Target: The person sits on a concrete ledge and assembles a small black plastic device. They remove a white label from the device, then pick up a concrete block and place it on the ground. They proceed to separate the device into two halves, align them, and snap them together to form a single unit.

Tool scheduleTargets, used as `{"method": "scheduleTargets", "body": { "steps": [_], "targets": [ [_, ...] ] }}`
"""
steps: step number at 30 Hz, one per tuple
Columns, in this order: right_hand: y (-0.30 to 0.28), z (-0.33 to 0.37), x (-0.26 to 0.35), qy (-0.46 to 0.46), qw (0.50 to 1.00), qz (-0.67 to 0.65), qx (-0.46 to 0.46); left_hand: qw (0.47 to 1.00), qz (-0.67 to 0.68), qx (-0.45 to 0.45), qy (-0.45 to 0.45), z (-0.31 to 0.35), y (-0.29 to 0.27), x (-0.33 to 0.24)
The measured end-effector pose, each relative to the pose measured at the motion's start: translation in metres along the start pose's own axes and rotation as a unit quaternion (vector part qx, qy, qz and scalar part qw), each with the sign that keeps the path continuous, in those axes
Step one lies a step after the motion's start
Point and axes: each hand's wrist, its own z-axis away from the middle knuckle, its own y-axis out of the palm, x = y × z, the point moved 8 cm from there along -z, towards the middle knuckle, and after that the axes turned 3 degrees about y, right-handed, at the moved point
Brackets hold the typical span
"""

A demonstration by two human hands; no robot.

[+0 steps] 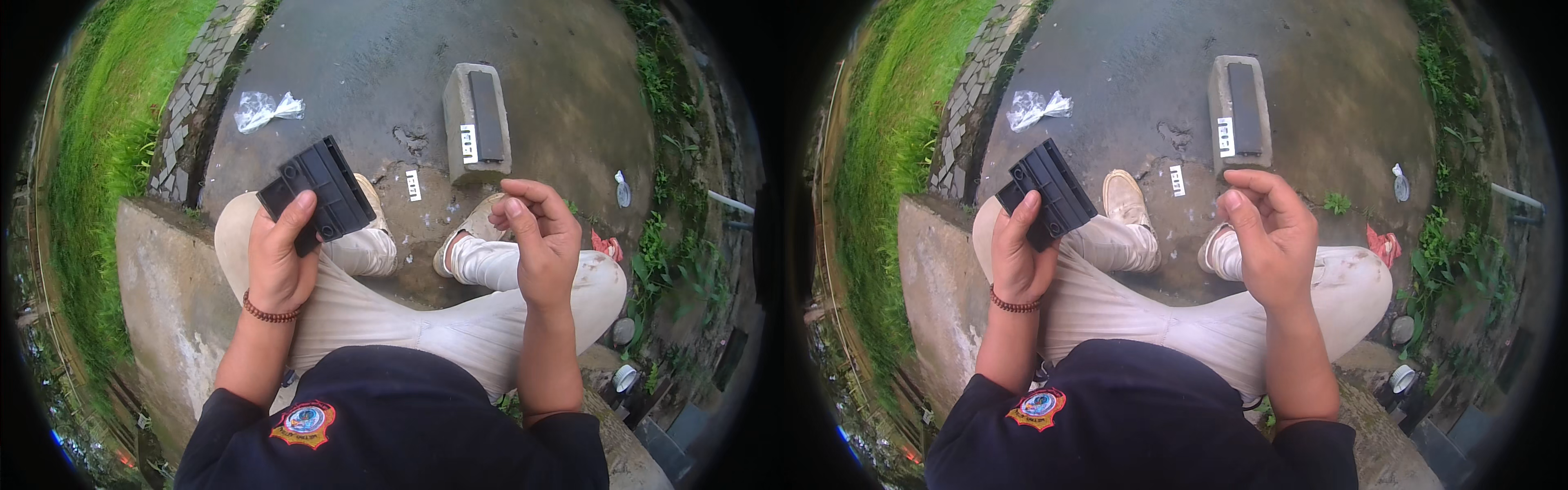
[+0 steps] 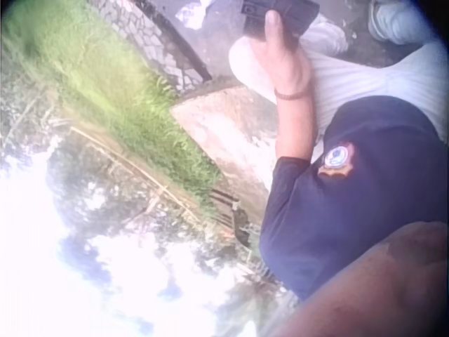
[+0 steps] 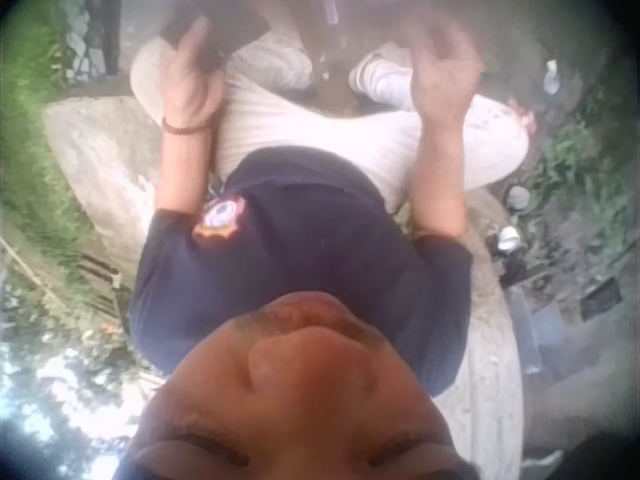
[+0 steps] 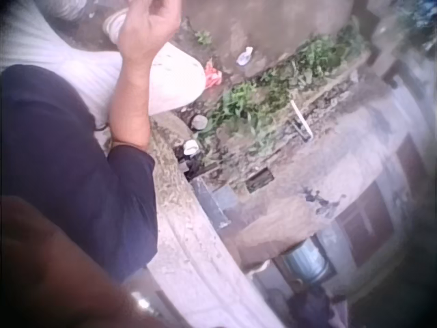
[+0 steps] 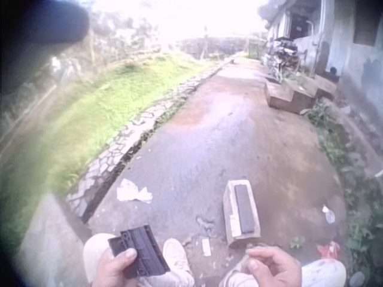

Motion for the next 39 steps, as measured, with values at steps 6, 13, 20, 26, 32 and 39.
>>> {"method": "scheduleTargets", "body": {
  "steps": [6,13,20,26,32,39],
  "targets": [
    [0.043,-0.082,-0.132,0.146,0.980,0.135,0.027,0.995,0.038,-0.022,0.087,-0.036,0.005,-0.057],
    [0.051,-0.076,-0.355,0.222,0.875,0.422,0.083,0.997,0.038,-0.069,-0.009,-0.057,-0.014,-0.026],
    [0.106,-0.089,-0.376,0.072,0.849,0.505,0.140,0.992,0.045,-0.109,-0.042,-0.071,-0.024,-0.020],
    [0.169,-0.126,-0.368,-0.058,0.766,0.579,0.273,0.991,0.031,-0.098,-0.085,-0.085,-0.018,-0.011],
    [0.183,-0.131,-0.377,-0.145,0.698,0.612,0.343,0.988,0.012,-0.100,-0.113,-0.093,-0.004,-0.009],
    [0.183,-0.122,-0.364,-0.198,0.717,0.581,0.329,0.988,0.038,-0.074,-0.128,-0.090,-0.005,-0.006]
  ]
}}
